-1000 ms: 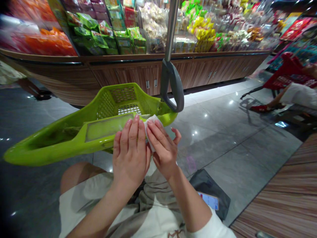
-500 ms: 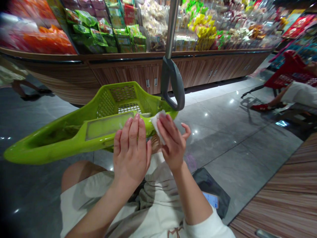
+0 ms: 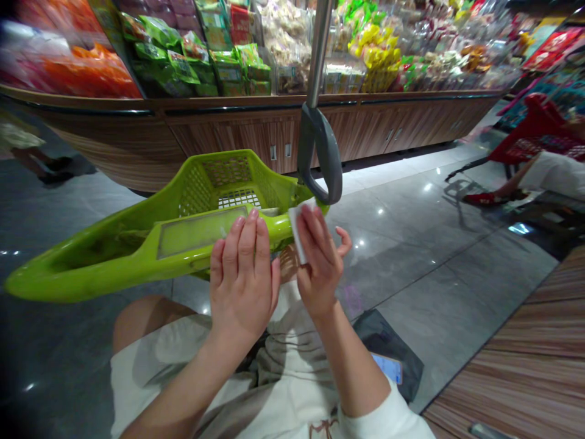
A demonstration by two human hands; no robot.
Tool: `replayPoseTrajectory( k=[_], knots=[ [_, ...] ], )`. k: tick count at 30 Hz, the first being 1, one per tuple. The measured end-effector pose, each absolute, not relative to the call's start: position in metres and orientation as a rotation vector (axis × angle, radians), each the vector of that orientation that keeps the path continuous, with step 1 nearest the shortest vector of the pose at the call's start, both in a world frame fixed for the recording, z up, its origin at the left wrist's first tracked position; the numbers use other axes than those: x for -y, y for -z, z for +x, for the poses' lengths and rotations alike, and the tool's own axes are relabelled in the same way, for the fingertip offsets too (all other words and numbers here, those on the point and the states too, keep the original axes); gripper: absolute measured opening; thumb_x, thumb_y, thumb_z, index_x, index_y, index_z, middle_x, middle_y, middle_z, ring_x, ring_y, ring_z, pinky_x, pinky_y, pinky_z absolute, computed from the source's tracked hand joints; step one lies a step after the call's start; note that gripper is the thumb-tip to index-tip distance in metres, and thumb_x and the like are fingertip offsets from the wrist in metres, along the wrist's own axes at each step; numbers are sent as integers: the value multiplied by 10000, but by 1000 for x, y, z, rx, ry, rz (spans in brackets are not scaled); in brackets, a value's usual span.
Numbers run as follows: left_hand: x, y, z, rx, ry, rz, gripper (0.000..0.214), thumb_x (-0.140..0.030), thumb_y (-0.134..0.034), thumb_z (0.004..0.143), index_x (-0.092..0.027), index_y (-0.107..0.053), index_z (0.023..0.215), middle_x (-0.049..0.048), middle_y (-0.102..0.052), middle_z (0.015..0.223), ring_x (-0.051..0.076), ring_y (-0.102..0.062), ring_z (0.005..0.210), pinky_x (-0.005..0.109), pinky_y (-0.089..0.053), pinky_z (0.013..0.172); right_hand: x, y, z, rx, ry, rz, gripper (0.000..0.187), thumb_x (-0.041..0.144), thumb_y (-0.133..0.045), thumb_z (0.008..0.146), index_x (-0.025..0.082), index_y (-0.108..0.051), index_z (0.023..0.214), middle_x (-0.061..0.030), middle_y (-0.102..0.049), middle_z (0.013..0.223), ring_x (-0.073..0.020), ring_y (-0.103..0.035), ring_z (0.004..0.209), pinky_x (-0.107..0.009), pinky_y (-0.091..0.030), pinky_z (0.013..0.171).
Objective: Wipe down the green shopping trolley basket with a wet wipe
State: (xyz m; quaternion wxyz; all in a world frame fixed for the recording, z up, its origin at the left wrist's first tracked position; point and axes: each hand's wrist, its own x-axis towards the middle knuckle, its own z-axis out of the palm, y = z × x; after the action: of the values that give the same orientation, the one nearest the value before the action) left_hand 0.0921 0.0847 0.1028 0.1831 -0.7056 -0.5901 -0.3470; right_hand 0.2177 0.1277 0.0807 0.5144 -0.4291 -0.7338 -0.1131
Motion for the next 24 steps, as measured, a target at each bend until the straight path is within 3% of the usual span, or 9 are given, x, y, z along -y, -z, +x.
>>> replayPoseTrajectory(
  k=[3,9,14,19,24],
  knots=[
    [-85,-103,92,1661,999,-1977,653,-165,-454,956,-111,-226,1566,126,-407,1563,204,-318,1489,377,-113,1265,-125,-79,215,1894,254,-937,652,92,-336,885,300,-419,1497,-30,-612,1410,-212,-536,1347,-439,-258,1155],
    [-84,-103,92,1682,999,-2006,664,-159,-463,951,-104,-219,1567,132,-381,1580,195,-276,1506,368,-109,1268,-130,-78,217,1686,302,-1073,639,88,-330,867,304,-494,1445,-43,-571,1454,-234,-533,1350,-463,-298,1122],
    [-84,-103,92,1672,981,-1990,650,-144,-460,948,-104,-244,1560,119,-384,1579,198,-255,1512,364,-90,1266,-123,-79,211,1875,228,-976,686,95,-356,855,290,-391,1512,-30,-565,1461,-210,-505,1375,-446,-232,1181],
    [-84,-103,92,1674,943,-2001,677,-159,-491,937,-74,-235,1558,125,-351,1594,179,-183,1530,318,-32,1264,-129,-79,214,1657,285,-1068,642,80,-345,855,295,-507,1438,-41,-561,1465,-233,-520,1363,-458,-265,1149],
    [-84,-102,91,1679,960,-1985,668,-147,-469,945,-102,-224,1565,115,-365,1588,185,-228,1519,338,-59,1266,-122,-78,210,1873,213,-963,658,105,-357,884,293,-390,1514,-32,-572,1455,-192,-491,1387,-426,-232,1182]
  ],
)
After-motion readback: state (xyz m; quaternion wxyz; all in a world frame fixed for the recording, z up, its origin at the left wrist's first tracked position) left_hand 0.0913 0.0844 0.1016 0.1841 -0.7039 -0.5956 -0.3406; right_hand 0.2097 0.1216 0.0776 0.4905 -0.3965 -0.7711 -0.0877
